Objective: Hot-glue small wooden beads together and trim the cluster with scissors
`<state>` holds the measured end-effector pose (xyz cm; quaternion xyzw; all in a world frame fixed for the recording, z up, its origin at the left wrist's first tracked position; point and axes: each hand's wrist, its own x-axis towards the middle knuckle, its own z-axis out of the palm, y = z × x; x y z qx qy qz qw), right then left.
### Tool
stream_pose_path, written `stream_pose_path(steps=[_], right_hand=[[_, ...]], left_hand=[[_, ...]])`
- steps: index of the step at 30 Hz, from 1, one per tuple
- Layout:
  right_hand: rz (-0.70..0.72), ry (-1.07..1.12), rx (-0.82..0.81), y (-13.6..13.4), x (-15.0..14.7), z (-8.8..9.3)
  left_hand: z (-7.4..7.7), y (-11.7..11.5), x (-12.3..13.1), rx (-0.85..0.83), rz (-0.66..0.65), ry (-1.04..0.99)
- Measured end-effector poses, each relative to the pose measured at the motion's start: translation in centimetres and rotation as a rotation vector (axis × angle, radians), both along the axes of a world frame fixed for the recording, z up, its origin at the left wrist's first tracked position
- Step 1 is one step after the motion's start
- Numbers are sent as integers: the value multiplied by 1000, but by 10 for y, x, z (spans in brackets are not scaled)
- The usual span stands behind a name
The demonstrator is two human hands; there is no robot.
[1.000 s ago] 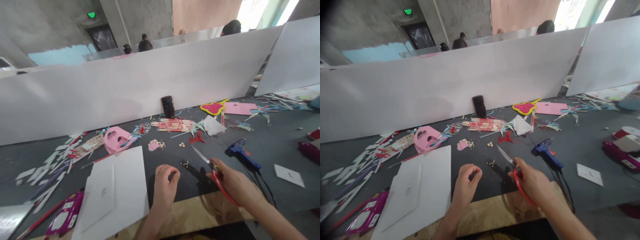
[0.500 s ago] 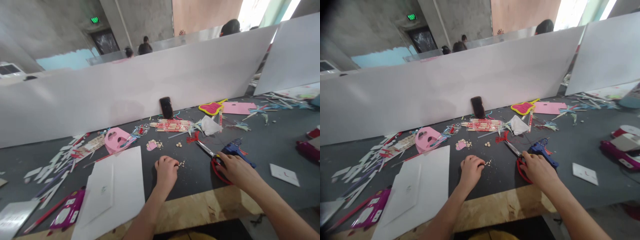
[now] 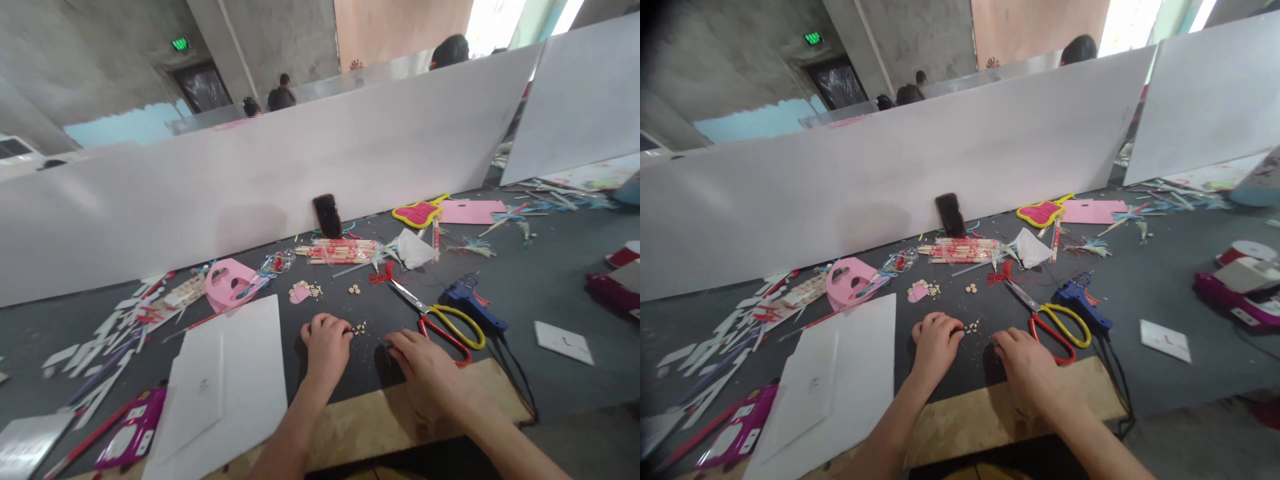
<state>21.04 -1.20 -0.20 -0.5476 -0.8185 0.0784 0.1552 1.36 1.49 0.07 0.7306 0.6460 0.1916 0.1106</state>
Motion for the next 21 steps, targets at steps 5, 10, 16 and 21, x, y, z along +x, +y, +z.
stream_pose_path(steps=[5, 10, 16, 21], right_hand=[[33, -49, -57, 10, -18, 1], [22, -72, -91, 23, -25, 4], [-5, -81, -130, 45, -37, 9], [-39, -103, -117, 53, -46, 9]], left_hand=[[-3, 2, 4, 20, -17, -4], [1, -7, -10, 62, 6, -23], [-6, -22, -24, 154, 15, -142], [-13, -20, -25, 226, 15, -223]])
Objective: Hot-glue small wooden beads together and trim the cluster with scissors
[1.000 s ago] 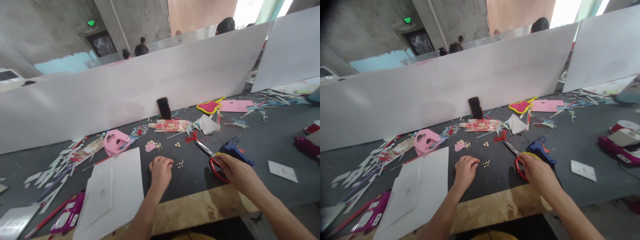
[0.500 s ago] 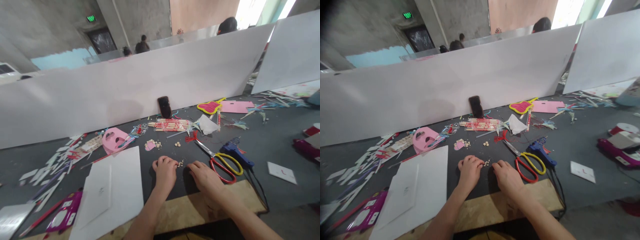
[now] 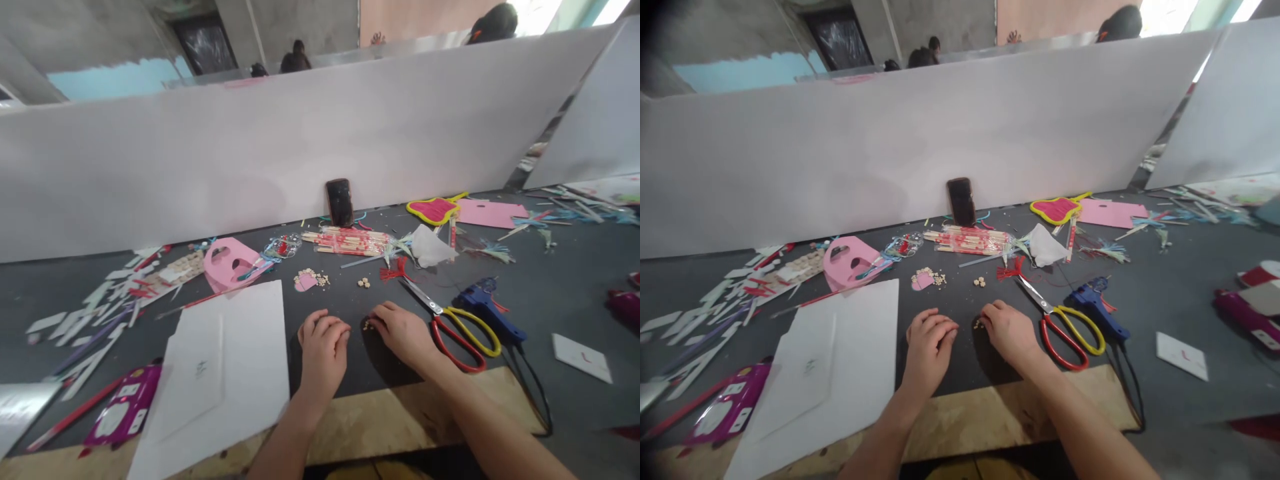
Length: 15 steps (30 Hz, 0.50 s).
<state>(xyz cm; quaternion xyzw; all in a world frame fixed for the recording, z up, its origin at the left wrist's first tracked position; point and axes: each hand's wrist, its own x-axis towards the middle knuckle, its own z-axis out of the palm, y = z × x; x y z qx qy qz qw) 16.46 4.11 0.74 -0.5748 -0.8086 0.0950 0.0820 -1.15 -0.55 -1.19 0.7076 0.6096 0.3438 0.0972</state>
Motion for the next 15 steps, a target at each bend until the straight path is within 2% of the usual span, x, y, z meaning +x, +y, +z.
stream_pose_path(steps=[7, 15], right_hand=[[-9, -9, 29, 0, 0, -4], [21, 76, 19, 3, 2, -9]], left_hand=[[0, -3, -1, -35, 2, -38], [1, -3, 0, -45, -4, -80]])
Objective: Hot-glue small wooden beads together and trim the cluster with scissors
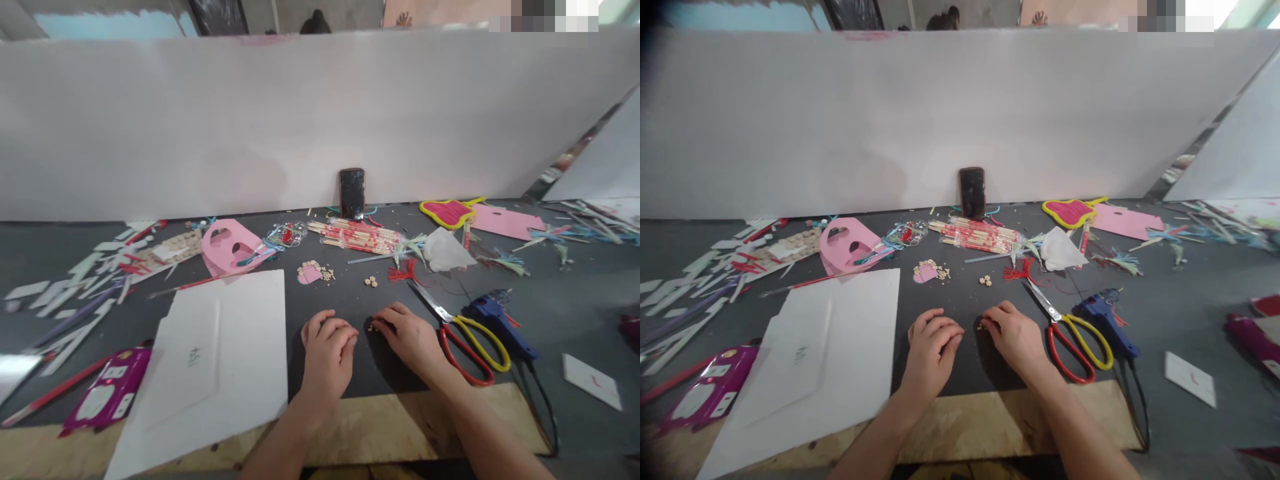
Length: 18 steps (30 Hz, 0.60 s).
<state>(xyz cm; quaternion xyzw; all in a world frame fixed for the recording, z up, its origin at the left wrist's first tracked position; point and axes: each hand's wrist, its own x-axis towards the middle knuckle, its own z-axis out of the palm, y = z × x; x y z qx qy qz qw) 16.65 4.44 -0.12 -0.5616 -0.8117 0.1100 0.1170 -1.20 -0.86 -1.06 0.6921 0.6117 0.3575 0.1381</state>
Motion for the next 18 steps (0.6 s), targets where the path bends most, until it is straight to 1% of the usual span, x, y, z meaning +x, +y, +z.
stream_pose_path(steps=[6, 10, 15, 18], right_hand=[[-15, 42, -1, 1, -3, -1], [-32, 119, 3, 1, -3, -2], [-43, 331, 14, 0, -1, -1], [-127, 514, 58, -3, 7, 5]], left_hand=[[1, 0, 0, -17, -5, -9], [2, 0, 0, -30, 6, -4], [2, 0, 1, -28, 8, -7], [-2, 3, -1, 3, 13, -12]])
